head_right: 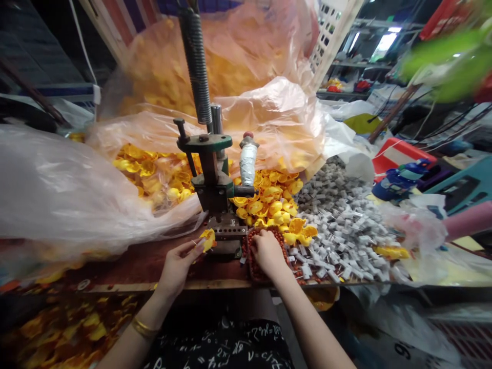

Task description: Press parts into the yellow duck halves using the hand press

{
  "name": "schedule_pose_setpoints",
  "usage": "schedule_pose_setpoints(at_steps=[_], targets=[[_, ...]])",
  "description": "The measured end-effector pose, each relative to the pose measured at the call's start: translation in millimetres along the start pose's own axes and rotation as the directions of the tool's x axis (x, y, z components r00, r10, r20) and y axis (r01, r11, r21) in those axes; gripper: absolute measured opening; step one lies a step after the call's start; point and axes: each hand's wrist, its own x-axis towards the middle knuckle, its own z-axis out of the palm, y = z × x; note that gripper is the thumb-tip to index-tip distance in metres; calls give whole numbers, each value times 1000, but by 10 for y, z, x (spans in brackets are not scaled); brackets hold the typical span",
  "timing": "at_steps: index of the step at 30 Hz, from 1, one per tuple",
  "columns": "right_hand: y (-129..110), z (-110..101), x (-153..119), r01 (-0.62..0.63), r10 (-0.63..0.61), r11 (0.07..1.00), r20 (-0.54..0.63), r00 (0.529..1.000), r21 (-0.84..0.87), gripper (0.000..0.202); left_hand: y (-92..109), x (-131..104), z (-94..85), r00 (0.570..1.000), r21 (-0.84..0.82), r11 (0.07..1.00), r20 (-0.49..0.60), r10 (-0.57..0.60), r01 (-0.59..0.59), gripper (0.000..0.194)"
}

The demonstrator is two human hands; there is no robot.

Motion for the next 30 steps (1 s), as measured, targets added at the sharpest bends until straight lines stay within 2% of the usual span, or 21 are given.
schedule_pose_setpoints(at_steps=[2,4,6,10,14,20,26,30], targets=[[47,10,21,-1,5,998,53,999,-63,19,-16,2,12,999,-44,999,-35,-23,22,46],[3,1,10,-10,11,999,17,1000,-43,18,-20,-11,24,997,-90,995,-60,-39,34,46],[-130,-28,-20,27,-21,997,-74,997,76,14,-9,-26,40,996,-137,989,-71,-58,48,47],[-531,-49,-77,244,-180,906,-207,962,347,11,41,-50,99,997,-193,980,-52,-58,47,44],[-783,28,-86,285,-195,880,-259,946,380,12,99,-74,149,998,-203,979,-41,-38,29,42],[-822,67,-87,288,-166,850,-294,941,441,11,148,-72,132,1000,-180,984,-23,-10,6,42],[-817,52,-110,366,-265,874,-317,911,320,15,140,-91,94,999,-211,977,15,-39,41,42],[-764,136,43,311,-201,857,-290,936,412,11,73,20,28,998,-158,987,52,-24,32,42]])
